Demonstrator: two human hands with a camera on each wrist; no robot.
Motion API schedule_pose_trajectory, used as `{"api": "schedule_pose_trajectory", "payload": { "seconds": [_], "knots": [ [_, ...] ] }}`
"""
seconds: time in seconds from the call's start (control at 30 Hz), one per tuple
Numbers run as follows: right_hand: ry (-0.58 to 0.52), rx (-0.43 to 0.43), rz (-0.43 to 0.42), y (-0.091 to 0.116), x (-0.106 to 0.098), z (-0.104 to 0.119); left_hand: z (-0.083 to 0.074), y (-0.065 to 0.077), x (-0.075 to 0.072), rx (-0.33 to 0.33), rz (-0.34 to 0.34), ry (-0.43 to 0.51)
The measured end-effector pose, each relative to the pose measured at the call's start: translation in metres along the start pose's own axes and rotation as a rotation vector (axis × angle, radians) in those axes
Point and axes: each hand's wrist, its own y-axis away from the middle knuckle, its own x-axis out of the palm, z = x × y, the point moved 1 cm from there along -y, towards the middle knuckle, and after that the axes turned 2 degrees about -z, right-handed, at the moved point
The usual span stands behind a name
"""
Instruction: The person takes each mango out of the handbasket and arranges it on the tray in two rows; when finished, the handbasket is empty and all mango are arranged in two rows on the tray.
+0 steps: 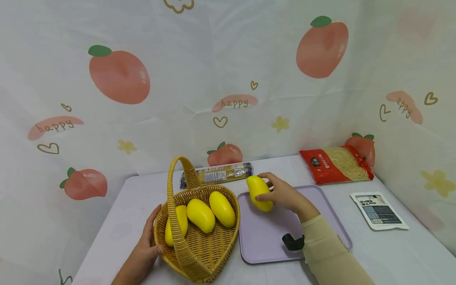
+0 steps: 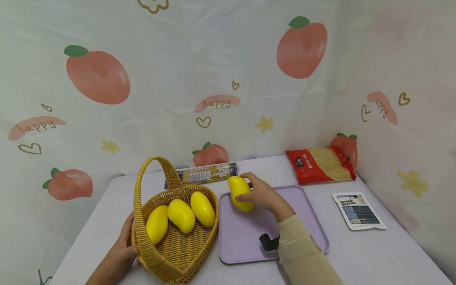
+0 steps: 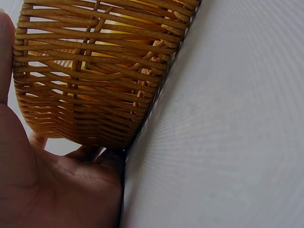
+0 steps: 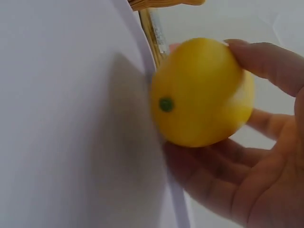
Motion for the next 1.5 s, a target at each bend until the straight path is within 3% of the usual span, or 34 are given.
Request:
{"api": "schedule_pose_trajectory", "payload": {
  "seconds": [0.17, 0.47, 1.5],
  "knots": [
    [0.020, 0.077, 0.022, 0.000, 0.003, -0.005, 0.000, 0.000, 0.000, -0.008, -0.002, -0.008],
    [0.053, 0.129, 0.027, 0.002, 0.002, -0.005, 0.000, 0.000, 0.000, -0.025, -0.016, -0.021],
    [0.193, 0.098, -0.017, 0.008, -0.011, 0.005, 0.001, 0.000, -0.001, -0.049, -0.035, -0.032]
  ]
}}
